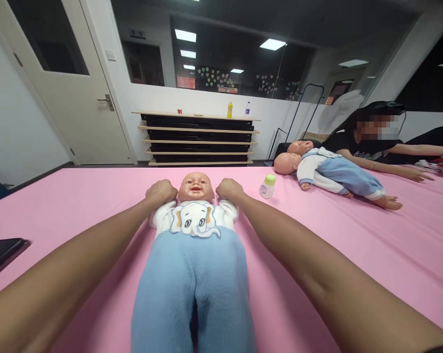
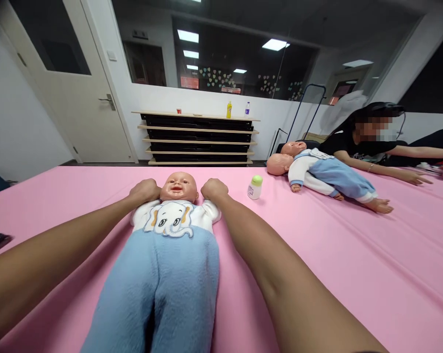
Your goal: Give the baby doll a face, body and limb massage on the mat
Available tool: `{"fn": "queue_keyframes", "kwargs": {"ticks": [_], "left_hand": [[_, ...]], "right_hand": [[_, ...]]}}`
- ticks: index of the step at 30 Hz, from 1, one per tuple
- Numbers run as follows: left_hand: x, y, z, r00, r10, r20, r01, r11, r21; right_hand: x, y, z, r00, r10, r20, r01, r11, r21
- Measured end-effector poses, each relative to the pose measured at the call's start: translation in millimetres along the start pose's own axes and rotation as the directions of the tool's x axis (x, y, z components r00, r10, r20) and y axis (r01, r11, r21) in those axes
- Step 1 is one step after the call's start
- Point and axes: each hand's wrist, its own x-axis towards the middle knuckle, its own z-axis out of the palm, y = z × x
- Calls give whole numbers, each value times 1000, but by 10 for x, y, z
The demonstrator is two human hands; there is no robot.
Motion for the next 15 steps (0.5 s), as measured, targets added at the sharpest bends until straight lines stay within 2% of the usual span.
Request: {"fn": "queue_keyframes", "kwargs": {"ticks": [4,7,9,12,15], "left_hand": [[-304,-60,-425,987,1,-158,-5,1000,-24],[-663,-265,-788,966,33,-257,-54,996,-73],[-995,-433,-959,953,70,-296,-108,987,-116],[-1594,-640,-1031,954,119,-276,-161,978,-135],[-2178,-759,-878,975,146,-165,-166,980,-114]], "right_hand": [[-407,-28,-363,986,-4,-166,8,1000,20],[-805,115,-661,954,-22,-299,30,999,23],[-1131,282,-779,923,-45,-383,60,998,28],[-1670,572,-741,892,-93,-442,133,989,60],[-2158,814,-478,908,-130,-398,186,977,106]]}}
